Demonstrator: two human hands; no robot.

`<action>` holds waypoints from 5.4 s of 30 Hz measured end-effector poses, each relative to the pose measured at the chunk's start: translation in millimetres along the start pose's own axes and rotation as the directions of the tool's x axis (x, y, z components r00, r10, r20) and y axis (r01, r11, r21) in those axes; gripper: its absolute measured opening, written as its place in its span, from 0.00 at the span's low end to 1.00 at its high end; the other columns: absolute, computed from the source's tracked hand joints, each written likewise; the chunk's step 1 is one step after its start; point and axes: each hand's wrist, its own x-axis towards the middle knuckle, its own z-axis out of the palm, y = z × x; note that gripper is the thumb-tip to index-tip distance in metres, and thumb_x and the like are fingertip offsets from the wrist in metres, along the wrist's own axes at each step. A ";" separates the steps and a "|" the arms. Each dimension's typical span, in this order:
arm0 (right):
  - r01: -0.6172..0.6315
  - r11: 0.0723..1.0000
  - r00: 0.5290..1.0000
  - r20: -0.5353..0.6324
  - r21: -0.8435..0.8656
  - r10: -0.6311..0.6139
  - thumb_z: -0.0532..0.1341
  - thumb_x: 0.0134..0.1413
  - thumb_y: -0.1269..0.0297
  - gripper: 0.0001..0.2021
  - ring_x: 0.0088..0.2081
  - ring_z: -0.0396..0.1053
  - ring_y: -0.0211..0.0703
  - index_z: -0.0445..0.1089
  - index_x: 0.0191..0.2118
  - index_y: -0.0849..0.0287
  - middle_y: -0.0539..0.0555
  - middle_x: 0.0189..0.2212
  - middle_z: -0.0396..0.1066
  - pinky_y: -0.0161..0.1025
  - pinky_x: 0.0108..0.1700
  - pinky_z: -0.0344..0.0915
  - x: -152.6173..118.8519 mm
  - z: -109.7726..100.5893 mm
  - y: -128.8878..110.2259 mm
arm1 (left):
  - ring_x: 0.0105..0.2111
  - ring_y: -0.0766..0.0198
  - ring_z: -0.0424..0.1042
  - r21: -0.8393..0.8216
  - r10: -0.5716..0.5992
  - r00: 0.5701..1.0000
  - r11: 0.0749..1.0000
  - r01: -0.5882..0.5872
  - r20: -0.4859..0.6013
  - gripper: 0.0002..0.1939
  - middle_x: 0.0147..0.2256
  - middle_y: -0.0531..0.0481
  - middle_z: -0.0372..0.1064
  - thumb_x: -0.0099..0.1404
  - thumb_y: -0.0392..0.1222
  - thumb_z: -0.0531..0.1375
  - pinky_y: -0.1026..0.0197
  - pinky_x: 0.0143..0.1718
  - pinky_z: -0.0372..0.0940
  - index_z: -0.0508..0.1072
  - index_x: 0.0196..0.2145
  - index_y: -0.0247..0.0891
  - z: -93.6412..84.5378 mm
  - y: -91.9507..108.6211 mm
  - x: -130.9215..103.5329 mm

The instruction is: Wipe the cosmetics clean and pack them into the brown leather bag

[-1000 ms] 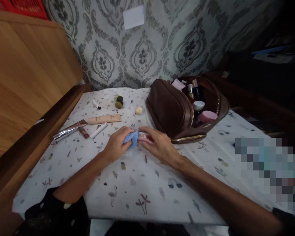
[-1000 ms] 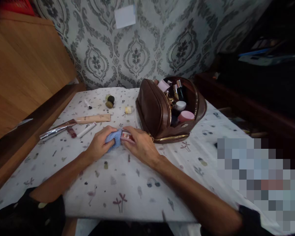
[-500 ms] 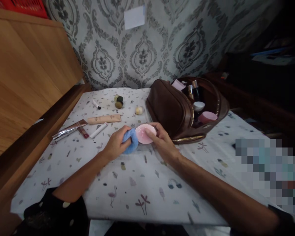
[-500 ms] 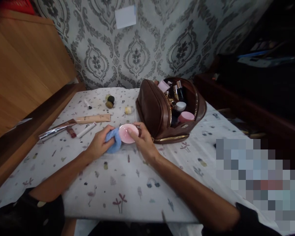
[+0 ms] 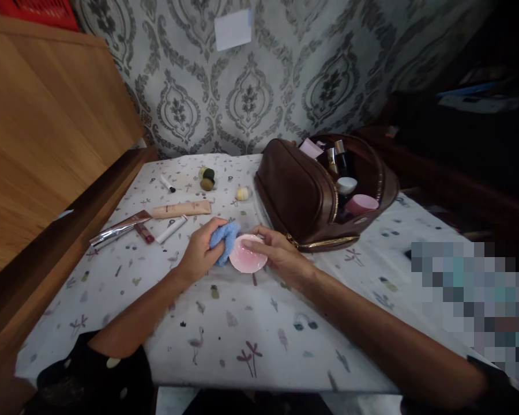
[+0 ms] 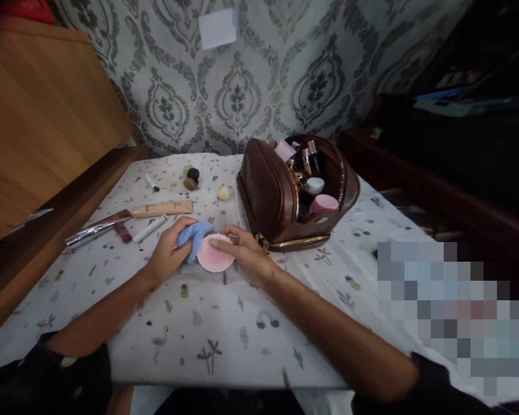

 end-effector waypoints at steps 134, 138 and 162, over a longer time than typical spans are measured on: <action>0.152 0.987 0.983 0.092 0.048 -0.156 0.67 0.48 0.42 0.27 0.36 0.71 0.42 0.71 0.45 0.59 0.53 0.35 0.71 0.40 0.37 0.69 -2.4 4.4 6.1 | 0.58 0.49 0.65 0.111 0.206 0.952 0.965 -0.236 0.228 0.35 0.59 0.42 0.63 0.61 0.53 0.66 0.47 0.57 0.63 0.59 0.62 0.48 -10.8 4.3 2.4; 0.088 0.982 0.985 0.134 0.168 -0.111 0.66 0.51 0.43 0.24 0.34 0.70 0.40 0.71 0.41 0.61 0.54 0.34 0.71 0.38 0.33 0.68 -3.3 6.6 4.3 | 0.66 0.47 0.55 0.155 0.255 0.921 0.938 -0.310 0.295 0.39 0.66 0.41 0.52 0.64 0.50 0.64 0.42 0.62 0.58 0.51 0.67 0.53 -10.7 1.5 1.1; 0.393 0.905 0.916 0.153 -0.161 -0.371 0.63 0.54 0.44 0.29 0.49 0.70 0.48 0.65 0.56 0.58 0.57 0.48 0.71 0.45 0.51 0.67 -9.7 5.2 1.9 | 0.56 0.49 0.67 0.259 0.084 0.994 0.961 -0.098 0.063 0.34 0.56 0.42 0.64 0.62 0.51 0.64 0.46 0.54 0.66 0.58 0.62 0.47 -3.9 4.2 -1.3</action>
